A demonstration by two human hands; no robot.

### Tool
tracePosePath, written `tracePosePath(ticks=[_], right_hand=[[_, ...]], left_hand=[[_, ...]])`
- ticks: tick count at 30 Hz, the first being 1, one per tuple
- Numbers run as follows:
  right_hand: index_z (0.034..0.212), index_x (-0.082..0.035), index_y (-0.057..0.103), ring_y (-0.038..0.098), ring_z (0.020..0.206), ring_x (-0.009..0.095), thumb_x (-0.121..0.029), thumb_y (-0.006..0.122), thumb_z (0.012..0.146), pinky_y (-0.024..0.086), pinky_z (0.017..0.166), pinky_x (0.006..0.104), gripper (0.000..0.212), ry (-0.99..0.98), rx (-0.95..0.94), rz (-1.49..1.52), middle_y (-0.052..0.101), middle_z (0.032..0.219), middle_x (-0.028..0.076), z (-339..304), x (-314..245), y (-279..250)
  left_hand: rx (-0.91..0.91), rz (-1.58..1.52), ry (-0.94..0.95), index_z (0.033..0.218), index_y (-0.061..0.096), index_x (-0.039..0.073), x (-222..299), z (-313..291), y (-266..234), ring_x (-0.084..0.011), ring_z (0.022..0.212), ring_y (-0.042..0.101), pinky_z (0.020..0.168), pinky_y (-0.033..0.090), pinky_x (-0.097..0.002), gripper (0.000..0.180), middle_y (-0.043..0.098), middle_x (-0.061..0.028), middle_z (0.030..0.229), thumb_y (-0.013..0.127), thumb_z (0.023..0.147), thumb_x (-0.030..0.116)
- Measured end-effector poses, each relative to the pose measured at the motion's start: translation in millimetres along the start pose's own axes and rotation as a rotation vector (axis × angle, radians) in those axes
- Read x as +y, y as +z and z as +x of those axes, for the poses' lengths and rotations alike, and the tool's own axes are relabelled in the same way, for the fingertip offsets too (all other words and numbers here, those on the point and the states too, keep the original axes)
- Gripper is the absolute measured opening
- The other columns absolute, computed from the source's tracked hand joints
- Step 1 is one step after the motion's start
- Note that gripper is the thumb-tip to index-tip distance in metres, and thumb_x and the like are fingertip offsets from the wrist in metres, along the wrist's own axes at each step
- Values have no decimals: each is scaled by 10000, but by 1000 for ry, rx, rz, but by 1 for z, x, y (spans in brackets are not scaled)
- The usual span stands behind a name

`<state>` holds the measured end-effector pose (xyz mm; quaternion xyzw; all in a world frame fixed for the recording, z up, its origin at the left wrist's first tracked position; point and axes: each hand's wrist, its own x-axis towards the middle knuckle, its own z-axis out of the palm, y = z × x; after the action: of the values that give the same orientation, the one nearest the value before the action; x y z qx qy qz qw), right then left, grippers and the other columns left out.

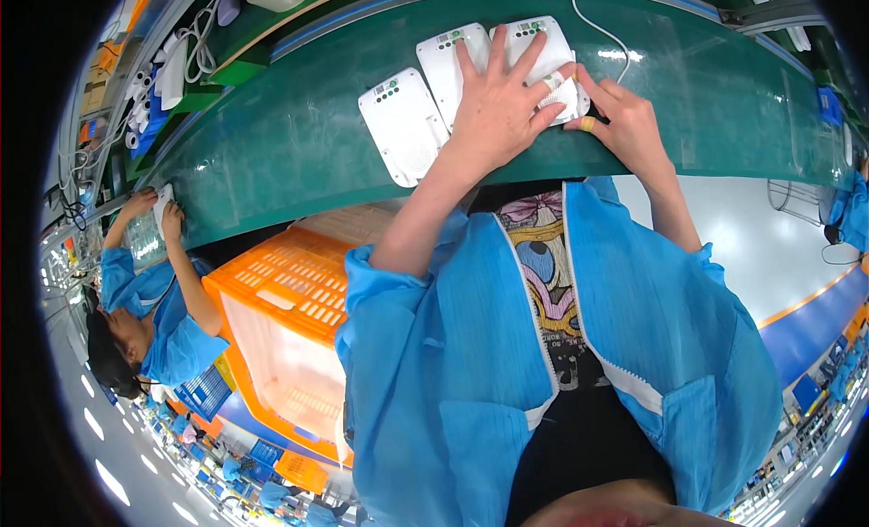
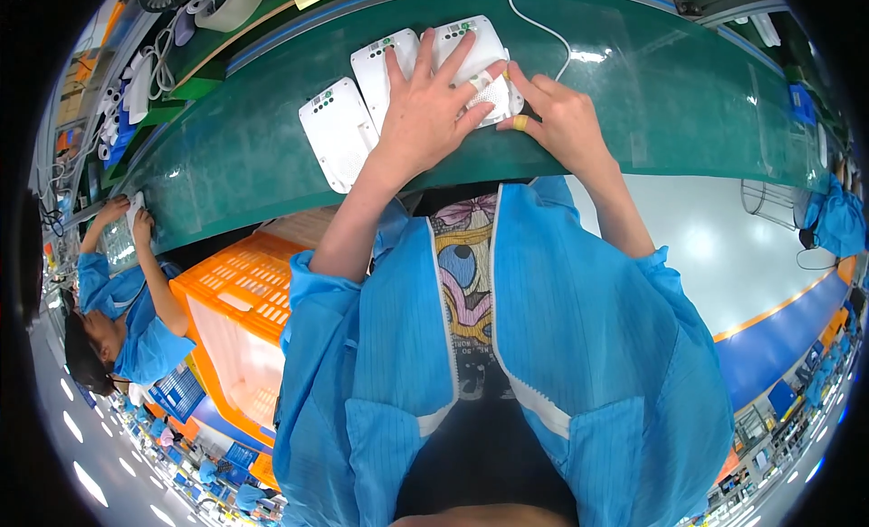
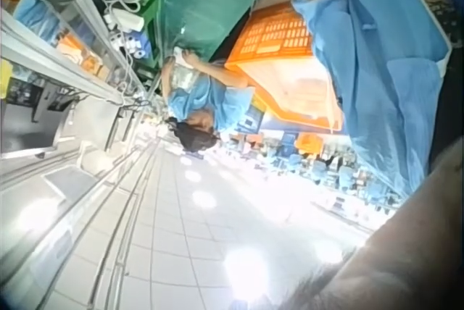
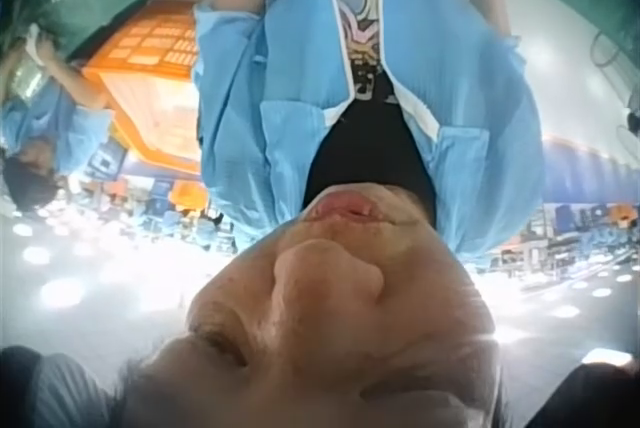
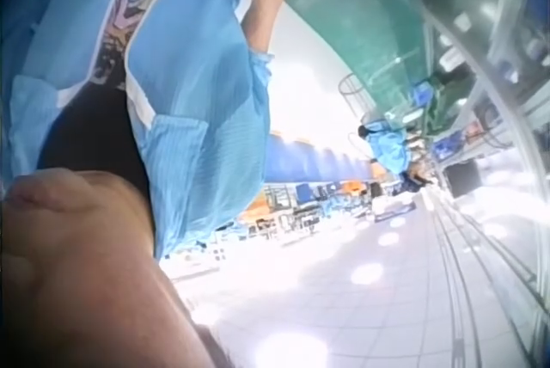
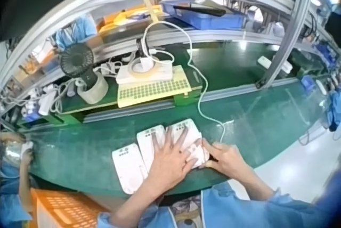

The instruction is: The person tests and assembles electronic units on a workbench, using a small test probe to check connections on the circuit boards.

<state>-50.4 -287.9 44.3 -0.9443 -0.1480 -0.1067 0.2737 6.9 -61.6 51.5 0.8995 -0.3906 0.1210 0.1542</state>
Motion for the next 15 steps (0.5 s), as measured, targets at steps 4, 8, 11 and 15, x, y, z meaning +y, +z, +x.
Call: tracePosePath(ticks=[4,8,11,15], right_hand=[[1387,-90,663,660,717,270,-381,845,774,536,614,386,702,-70,30,-94,611,820,78,3,0,3],[1342,-99,706,640,638,229,-353,848,776,522,563,371,637,-82,124,-177,594,749,54,-7,3,12],[1351,-110,716,552,608,176,-278,864,805,463,569,319,590,15,72,101,509,707,49,-6,2,9],[1318,-107,740,440,643,75,-157,838,878,382,583,271,454,330,135,428,526,729,20,-5,23,-5]], left_hand=[[32,6,28,1434,647,331,-5,-2,5,-499,1484,324,1102,207,-845,560,495,-95,1570,642,933,582],[86,-39,-22,1369,697,216,6,3,11,-526,1464,330,1116,199,-834,606,502,-154,1544,682,894,592],[67,-105,-75,1380,665,176,8,-11,3,-470,1479,363,1119,227,-808,555,486,-162,1562,714,917,478],[119,-135,-236,1275,655,61,18,-38,-29,-394,1468,416,1190,236,-707,474,528,-154,1506,787,865,258]])
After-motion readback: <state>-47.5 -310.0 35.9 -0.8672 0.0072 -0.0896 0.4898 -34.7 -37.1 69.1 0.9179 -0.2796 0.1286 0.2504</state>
